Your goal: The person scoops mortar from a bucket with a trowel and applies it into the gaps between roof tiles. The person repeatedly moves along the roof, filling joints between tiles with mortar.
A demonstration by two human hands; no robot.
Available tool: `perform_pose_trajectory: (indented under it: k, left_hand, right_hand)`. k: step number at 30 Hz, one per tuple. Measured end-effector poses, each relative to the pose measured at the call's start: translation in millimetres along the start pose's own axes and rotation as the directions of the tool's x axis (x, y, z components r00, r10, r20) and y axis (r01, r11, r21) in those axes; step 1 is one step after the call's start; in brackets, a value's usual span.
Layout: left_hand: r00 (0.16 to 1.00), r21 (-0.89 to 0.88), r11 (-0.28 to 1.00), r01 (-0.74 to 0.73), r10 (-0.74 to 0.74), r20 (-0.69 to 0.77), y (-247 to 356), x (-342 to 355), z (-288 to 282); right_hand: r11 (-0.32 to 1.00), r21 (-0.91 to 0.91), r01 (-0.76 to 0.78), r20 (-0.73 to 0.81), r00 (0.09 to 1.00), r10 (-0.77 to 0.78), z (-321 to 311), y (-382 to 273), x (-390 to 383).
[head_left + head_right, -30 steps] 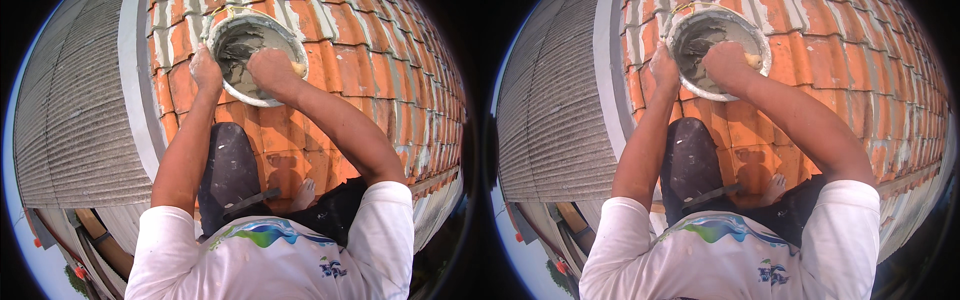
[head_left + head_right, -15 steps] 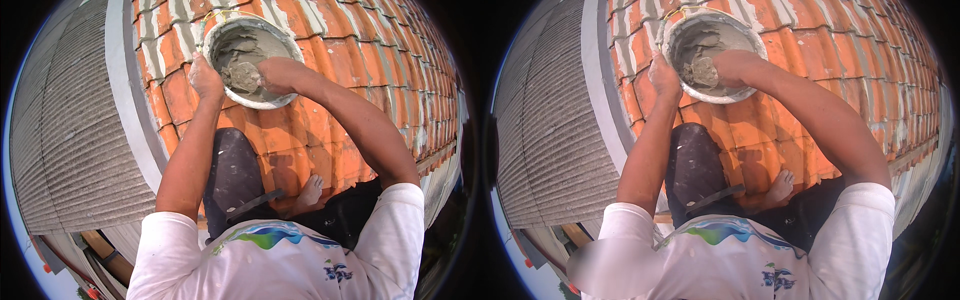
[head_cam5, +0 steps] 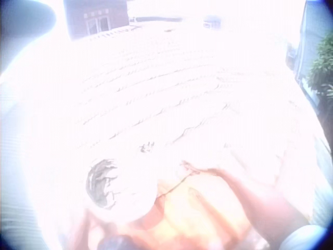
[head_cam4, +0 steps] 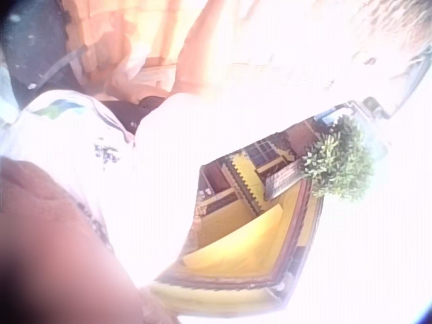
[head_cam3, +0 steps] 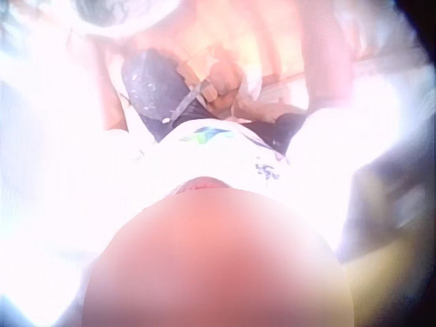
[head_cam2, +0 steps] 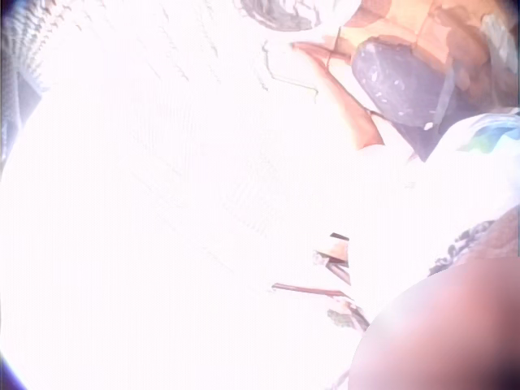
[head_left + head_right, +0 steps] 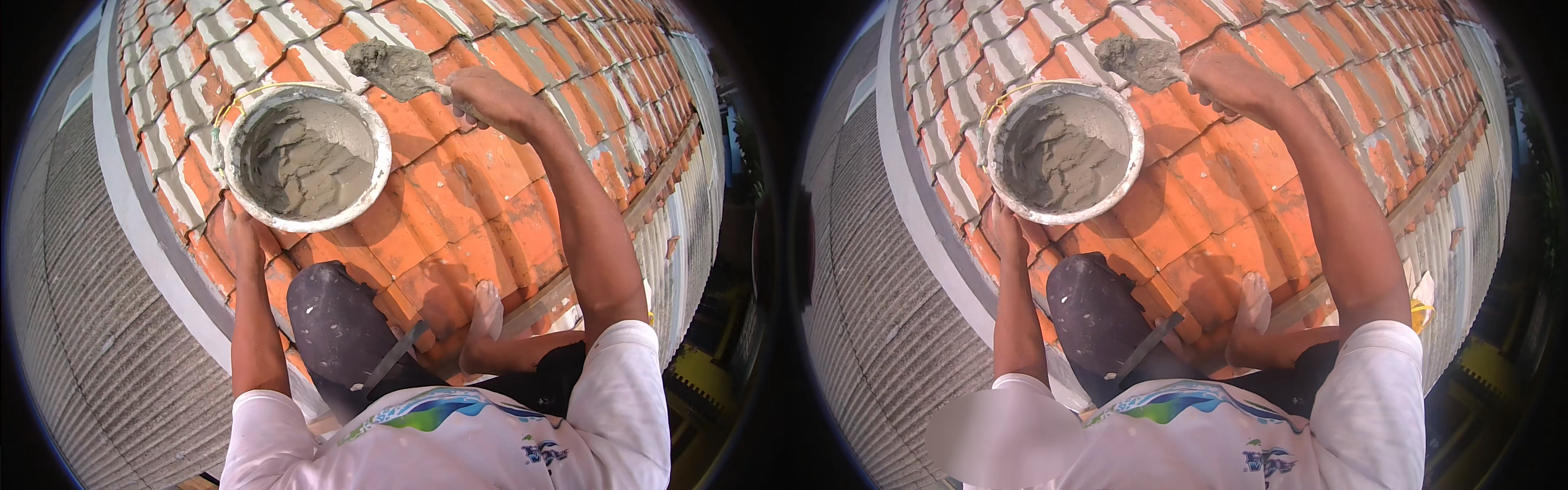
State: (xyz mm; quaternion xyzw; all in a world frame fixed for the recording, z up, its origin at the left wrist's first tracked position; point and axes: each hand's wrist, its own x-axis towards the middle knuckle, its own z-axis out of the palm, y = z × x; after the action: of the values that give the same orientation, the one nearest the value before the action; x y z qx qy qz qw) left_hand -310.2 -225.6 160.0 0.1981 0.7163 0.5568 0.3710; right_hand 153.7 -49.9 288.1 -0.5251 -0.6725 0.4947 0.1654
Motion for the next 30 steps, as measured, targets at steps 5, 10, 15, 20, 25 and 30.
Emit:
perform_pose_trajectory:
  k: [5, 10, 15, 20, 25, 30]
  left_hand:
    - [0.857, 0.859, 0.370, -0.354, -0.239, 0.457, -84, 46, -36]
    - [0.825, 0.786, 0.465, -0.407, -0.182, 0.535, -126, 66, -53]
    - [0.713, 0.802, 0.327, -0.500, -0.371, 0.596, -147, 86, -71]
    - [0.544, 0.565, -0.086, -0.820, -0.422, 0.725, -153, 95, -75]
    - [0.607, 0.623, -0.120, -0.773, -0.428, 0.670, -135, 75, -62]
    - [0.669, 0.679, -0.145, -0.720, -0.409, 0.621, -123, 66, -52]
  right_hand:
    - [0.991, -0.116, -0.059, -0.300, 0.954, 0.021, 32, 88, 51]
    - [0.987, -0.053, -0.154, -0.274, 0.952, 0.134, 82, 131, 116]
    - [0.955, -0.053, -0.291, -0.474, 0.849, 0.233, 140, 135, 166]
    - [0.933, -0.236, -0.271, -0.451, 0.881, 0.142, 166, 117, 176]
    - [0.937, -0.216, -0.276, -0.250, 0.943, 0.220, 119, 93, 112]
    - [0.976, -0.021, -0.216, -0.393, 0.900, 0.190, 93, 87, 76]
